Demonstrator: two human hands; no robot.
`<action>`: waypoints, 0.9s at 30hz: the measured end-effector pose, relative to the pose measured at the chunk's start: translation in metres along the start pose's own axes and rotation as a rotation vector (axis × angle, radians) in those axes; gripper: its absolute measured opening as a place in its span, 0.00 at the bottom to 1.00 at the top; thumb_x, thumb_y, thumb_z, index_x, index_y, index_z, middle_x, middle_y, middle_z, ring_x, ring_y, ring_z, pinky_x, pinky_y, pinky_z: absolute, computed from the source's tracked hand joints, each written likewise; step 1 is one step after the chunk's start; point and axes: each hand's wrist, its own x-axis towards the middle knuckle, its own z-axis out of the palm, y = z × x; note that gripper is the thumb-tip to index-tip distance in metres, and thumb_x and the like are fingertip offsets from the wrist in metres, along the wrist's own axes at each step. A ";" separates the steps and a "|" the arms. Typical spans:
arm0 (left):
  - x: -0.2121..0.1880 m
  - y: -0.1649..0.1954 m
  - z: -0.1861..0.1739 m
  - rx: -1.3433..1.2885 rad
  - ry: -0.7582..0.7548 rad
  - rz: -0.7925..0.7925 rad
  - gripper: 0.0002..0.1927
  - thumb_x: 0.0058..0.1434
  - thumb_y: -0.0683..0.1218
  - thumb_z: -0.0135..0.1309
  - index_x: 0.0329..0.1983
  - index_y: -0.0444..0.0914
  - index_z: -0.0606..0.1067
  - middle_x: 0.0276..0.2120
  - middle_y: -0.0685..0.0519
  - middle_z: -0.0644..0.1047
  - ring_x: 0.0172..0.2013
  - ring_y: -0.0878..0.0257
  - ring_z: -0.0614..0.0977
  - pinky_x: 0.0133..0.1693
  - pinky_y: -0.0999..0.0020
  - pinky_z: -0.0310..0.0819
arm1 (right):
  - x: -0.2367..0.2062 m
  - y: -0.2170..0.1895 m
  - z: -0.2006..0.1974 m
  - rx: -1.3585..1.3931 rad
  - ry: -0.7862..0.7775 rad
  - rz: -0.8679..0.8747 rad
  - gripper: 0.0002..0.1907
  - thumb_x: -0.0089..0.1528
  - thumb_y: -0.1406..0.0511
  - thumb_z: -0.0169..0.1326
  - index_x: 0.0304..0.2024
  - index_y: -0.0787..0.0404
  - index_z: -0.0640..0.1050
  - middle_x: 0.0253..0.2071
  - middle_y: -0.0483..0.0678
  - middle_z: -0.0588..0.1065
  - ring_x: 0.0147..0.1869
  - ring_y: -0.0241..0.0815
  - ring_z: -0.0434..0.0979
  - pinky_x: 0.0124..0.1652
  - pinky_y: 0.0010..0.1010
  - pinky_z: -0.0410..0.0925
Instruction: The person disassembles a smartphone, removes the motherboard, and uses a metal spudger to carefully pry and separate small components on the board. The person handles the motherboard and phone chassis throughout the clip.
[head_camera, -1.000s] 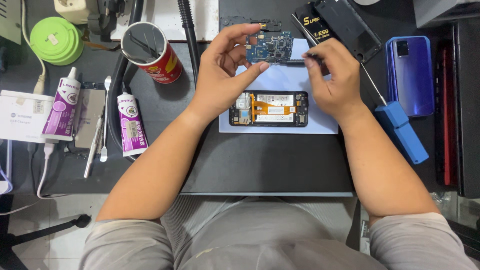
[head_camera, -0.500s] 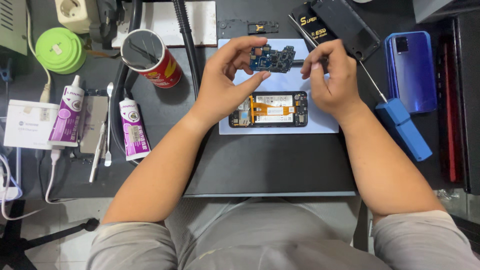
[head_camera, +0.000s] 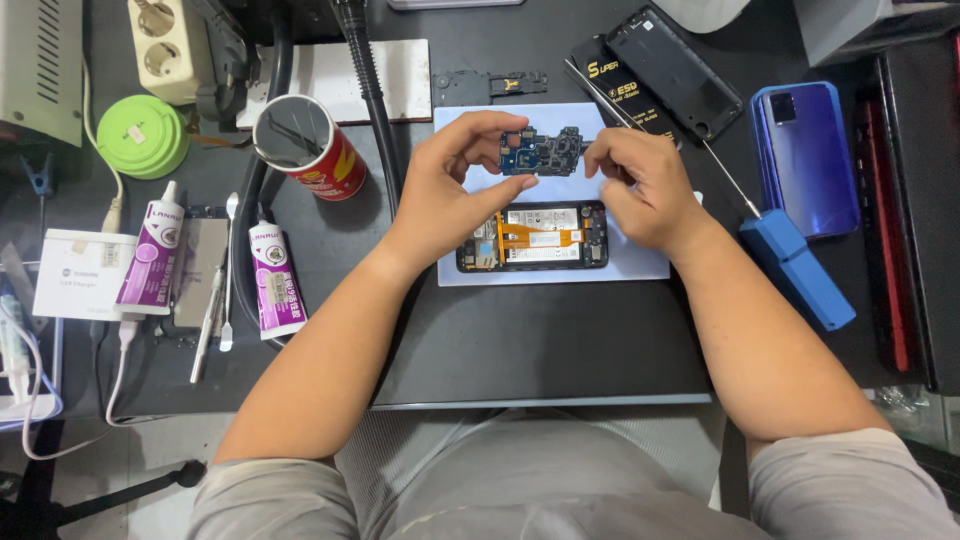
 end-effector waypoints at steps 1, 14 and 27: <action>-0.001 0.000 0.001 -0.023 -0.003 -0.008 0.27 0.61 0.35 0.68 0.62 0.35 0.73 0.48 0.54 0.81 0.45 0.72 0.81 0.49 0.75 0.75 | -0.001 -0.001 0.001 -0.018 0.016 -0.010 0.09 0.55 0.73 0.51 0.39 0.65 0.74 0.27 0.47 0.66 0.28 0.37 0.63 0.31 0.29 0.59; 0.000 0.000 0.001 -0.073 -0.039 -0.031 0.28 0.60 0.34 0.68 0.63 0.35 0.73 0.49 0.53 0.79 0.42 0.72 0.80 0.47 0.75 0.76 | -0.003 0.001 0.008 -0.118 0.158 -0.205 0.32 0.58 0.68 0.73 0.61 0.58 0.73 0.28 0.43 0.71 0.30 0.31 0.71 0.30 0.19 0.61; 0.000 0.002 0.000 -0.095 -0.041 -0.084 0.31 0.61 0.35 0.66 0.67 0.35 0.70 0.52 0.54 0.78 0.46 0.71 0.78 0.49 0.74 0.74 | -0.005 0.007 0.006 -0.093 0.185 -0.193 0.29 0.60 0.67 0.72 0.59 0.61 0.73 0.30 0.44 0.72 0.30 0.31 0.72 0.32 0.19 0.64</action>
